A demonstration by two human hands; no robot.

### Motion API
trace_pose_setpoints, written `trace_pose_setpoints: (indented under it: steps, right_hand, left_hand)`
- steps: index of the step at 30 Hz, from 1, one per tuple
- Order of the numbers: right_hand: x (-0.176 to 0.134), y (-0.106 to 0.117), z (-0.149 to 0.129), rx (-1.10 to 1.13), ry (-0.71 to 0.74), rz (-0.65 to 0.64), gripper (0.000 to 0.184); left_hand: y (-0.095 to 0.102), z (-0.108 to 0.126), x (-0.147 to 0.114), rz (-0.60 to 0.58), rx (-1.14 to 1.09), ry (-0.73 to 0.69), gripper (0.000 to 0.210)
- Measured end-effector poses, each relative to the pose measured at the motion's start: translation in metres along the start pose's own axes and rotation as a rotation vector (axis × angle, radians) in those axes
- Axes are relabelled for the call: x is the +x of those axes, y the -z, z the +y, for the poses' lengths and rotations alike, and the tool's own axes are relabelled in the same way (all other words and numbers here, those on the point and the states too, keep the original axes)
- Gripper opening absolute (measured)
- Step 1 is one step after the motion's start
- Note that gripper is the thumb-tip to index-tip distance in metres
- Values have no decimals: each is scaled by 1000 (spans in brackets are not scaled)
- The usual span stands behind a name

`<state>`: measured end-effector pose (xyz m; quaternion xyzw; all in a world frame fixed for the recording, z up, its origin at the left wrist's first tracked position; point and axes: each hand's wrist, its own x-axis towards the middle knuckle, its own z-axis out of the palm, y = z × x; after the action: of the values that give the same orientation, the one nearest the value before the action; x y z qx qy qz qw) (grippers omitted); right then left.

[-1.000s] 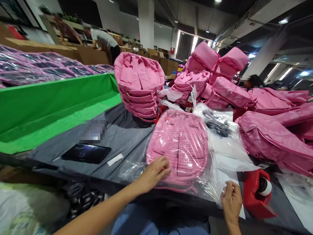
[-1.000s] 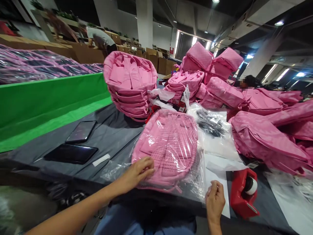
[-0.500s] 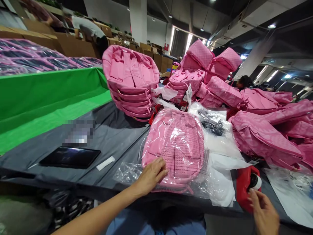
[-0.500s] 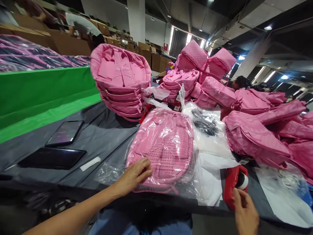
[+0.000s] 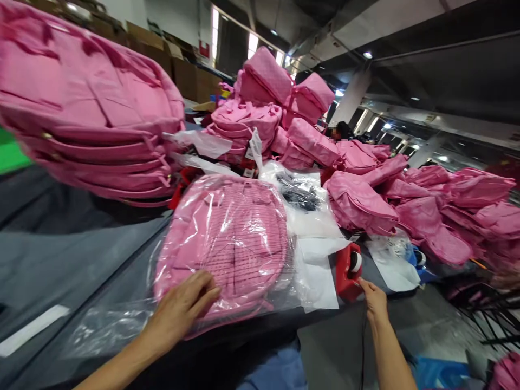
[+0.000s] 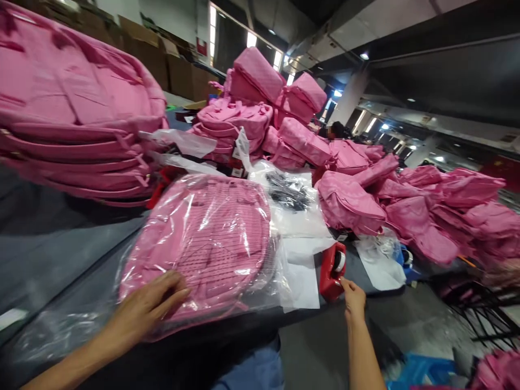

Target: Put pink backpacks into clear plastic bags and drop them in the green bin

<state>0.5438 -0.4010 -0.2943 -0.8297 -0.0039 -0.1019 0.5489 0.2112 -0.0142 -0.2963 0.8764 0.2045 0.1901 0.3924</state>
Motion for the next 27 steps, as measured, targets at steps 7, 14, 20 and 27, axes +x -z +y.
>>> trace_pose_setpoints:
  steps: [7, 14, 20, 27]
  right_hand:
    - [-21, 13, -15, -28, -19, 60, 41]
    - [-87, -1, -8, 319, -208, -100, 64]
    - [-144, -46, -60, 619, -295, -616, 62]
    - [-143, -97, -178, 2, 537, -1539, 39]
  left_hand:
    - [1, -1, 0, -8, 21, -8, 48]
    - [1, 4, 3, -27, 18, 24, 48]
    - [0, 6, 0, -36, -21, 32, 41]
    - [1, 14, -2, -31, -87, 57, 27]
